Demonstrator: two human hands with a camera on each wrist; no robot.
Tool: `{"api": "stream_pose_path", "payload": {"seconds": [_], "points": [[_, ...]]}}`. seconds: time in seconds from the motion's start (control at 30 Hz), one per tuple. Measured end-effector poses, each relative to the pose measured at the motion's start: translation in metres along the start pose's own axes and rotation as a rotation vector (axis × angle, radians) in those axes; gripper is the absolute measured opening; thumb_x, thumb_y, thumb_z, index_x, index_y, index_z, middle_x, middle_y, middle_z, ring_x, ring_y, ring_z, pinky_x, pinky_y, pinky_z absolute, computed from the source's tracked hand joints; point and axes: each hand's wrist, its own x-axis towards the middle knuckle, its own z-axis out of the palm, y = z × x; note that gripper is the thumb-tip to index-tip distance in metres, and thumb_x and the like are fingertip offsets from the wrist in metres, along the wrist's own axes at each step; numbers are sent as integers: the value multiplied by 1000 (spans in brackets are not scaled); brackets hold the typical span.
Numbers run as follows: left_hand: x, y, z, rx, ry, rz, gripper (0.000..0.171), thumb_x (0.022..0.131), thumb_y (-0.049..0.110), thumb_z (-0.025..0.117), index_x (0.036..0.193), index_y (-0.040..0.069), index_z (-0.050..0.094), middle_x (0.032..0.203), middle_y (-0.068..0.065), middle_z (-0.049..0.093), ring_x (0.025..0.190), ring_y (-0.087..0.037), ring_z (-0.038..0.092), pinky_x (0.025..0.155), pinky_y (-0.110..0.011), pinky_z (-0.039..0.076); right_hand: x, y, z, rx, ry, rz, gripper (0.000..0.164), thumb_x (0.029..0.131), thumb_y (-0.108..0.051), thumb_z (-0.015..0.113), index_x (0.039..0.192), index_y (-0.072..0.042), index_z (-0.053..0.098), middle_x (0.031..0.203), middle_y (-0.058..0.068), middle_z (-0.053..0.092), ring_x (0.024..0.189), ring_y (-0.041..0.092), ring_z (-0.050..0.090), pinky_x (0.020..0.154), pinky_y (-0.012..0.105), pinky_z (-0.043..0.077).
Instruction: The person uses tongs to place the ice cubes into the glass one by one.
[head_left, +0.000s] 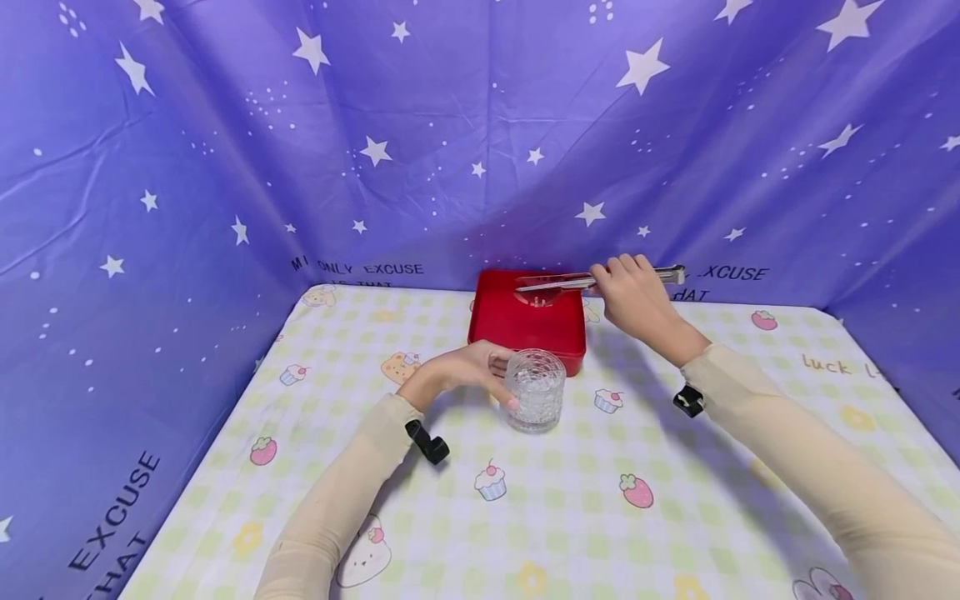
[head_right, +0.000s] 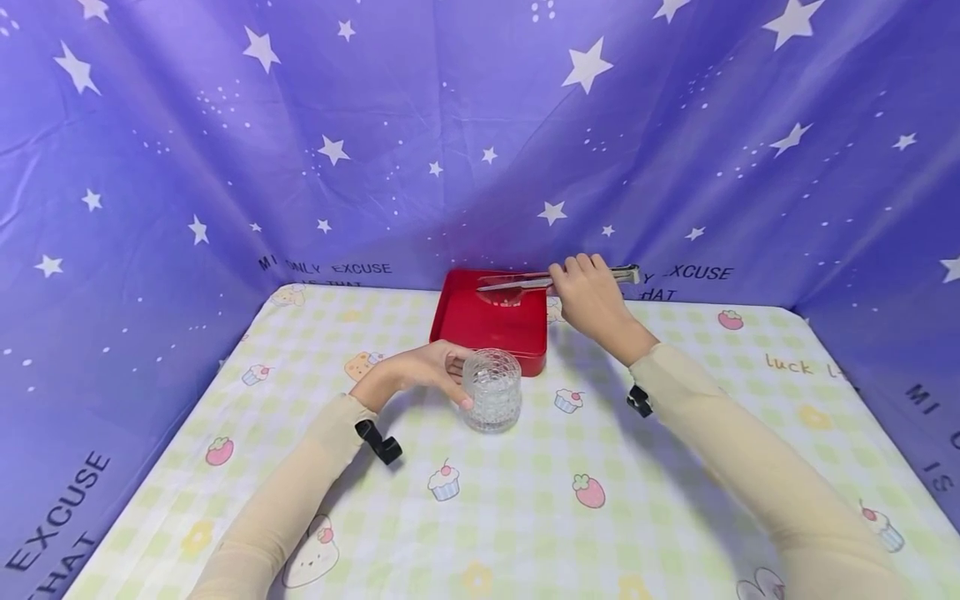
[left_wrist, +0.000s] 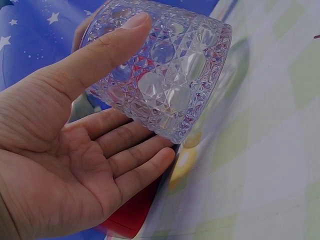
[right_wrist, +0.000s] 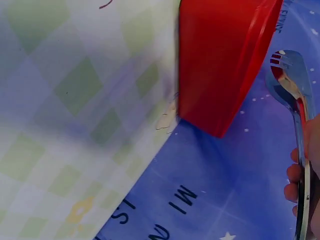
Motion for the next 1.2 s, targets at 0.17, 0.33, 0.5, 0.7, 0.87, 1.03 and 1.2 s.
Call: {"api": "stream_pose_path", "payload": {"seconds": [0.17,0.33,0.5,0.7,0.87,1.03,1.2], "points": [[-1,2,1,4,1,2,68,75,1,85,139,4,61,129,-9,70,118,-17,65,106,-29,53,1,4,16,-21,-64,44,12,85,-2,70,89,4,61,74,22,61,71,40,55,64,45,41],[0,1,2,7,6,-1,67,75,0,85,139,4,62,130,-9,70,119,-17,65,107,-29,53,1,5,27,-42,-96,59,18,84,-5,76,87,4,61,74,22,61,71,40,55,65,45,41],[0,0,2,6,10,-3,68,75,1,86,138,4,62,130,-9,70,120,-17,64,108,-30,52,1,6,32,-72,-124,62,14,82,-1,73,87,4,62,77,22,63,74,40,57,69,46,43],[-1,1,1,10,13,1,68,75,1,85,139,4,62,130,-9,70,120,-17,64,108,-30,52,3,6,35,-93,-152,69,8,83,2,67,89,5,61,78,23,63,77,40,57,71,46,44],[-1,0,1,10,5,5,67,75,0,86,138,4,62,128,-9,71,117,-15,65,106,-28,52,4,4,35,-98,-215,88,10,82,4,66,91,5,62,80,23,63,79,39,57,73,46,44],[0,0,1,-8,-12,23,67,74,-4,84,137,0,61,127,-13,71,115,-15,66,105,-28,53,6,0,35,-99,-267,93,16,79,1,71,91,3,62,82,21,64,81,38,57,76,46,44],[0,0,1,-18,-3,21,67,74,-5,83,137,1,62,127,-13,71,114,-15,67,104,-28,54,8,-5,35,-94,-265,90,18,81,-4,75,91,3,62,83,22,64,82,39,57,77,46,45]]}}
